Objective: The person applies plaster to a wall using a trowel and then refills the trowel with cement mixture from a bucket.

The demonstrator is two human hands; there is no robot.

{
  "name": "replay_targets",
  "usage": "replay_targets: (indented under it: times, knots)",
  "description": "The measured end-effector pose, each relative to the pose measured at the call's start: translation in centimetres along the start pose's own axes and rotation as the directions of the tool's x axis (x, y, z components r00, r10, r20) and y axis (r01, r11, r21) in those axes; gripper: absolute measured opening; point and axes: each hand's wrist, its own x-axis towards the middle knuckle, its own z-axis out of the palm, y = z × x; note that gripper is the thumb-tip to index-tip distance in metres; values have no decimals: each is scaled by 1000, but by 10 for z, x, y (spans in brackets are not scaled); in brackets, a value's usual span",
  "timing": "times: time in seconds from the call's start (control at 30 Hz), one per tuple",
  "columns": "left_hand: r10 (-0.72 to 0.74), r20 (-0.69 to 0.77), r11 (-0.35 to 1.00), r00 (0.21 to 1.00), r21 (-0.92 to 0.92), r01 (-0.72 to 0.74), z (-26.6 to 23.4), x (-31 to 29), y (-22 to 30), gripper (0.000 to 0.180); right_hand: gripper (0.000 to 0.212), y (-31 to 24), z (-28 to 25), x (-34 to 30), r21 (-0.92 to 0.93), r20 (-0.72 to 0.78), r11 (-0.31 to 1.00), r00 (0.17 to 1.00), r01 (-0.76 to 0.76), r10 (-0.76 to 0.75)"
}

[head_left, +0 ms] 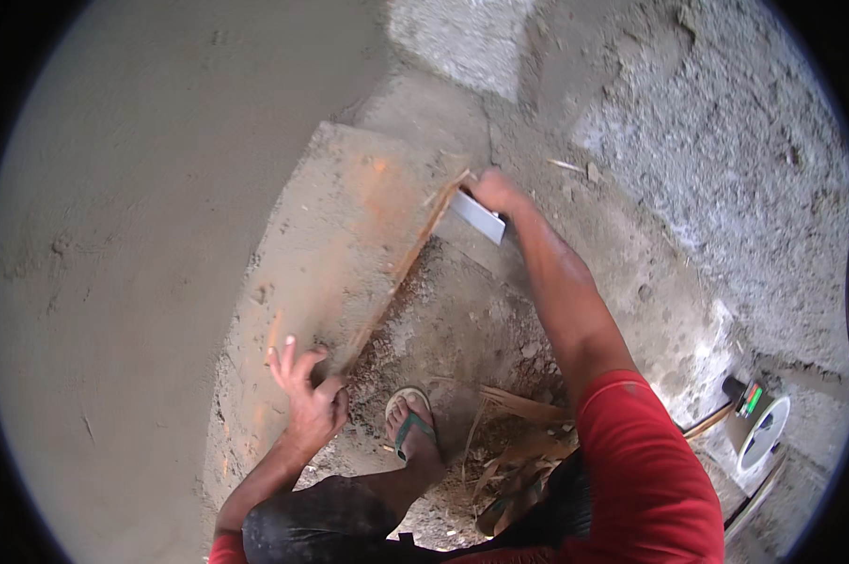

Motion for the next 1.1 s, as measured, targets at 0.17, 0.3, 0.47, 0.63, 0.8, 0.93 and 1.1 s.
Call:
replay_targets:
  times: [0.17, 0.3, 0.47, 0.63, 0.8, 0.93, 1.1]
  knots:
    - [-96, -83, 995, 992, 34, 99, -19, -10, 5, 38, 63, -17, 18, -27, 428, 62, 889, 987, -160, 148]
    - [-46, -82, 998, 996, 27, 48, -10, 11, 18, 48, 57, -28, 75, 25, -197, -143, 955, 957, 223, -253]
    - [-62, -108, 998, 992, 16, 64, -4, -4, 9, 54, 73, -29, 51, 4, 452, -221, 824, 852, -342, 475]
    - [-145, 88, 989, 986, 37, 142, 38, -1, 7, 56, 76, 44, 22, -99, 504, -447, 786, 670, -358, 592]
    - [-322, 289, 947, 901, 84, 311, 111, -15, -8, 76, 67, 20, 24, -134, 574, -441, 794, 741, -201, 506]
    - [-336, 482, 942, 809, 163, 294, 119, -9, -6, 92, 67, -39, -10, -60, 412, -302, 908, 929, -76, 215]
    - [-292, 662, 943, 690, 79, 323, 118, 19, 0, 101, 66, -60, -10, 70, 261, -343, 949, 902, -178, 264]
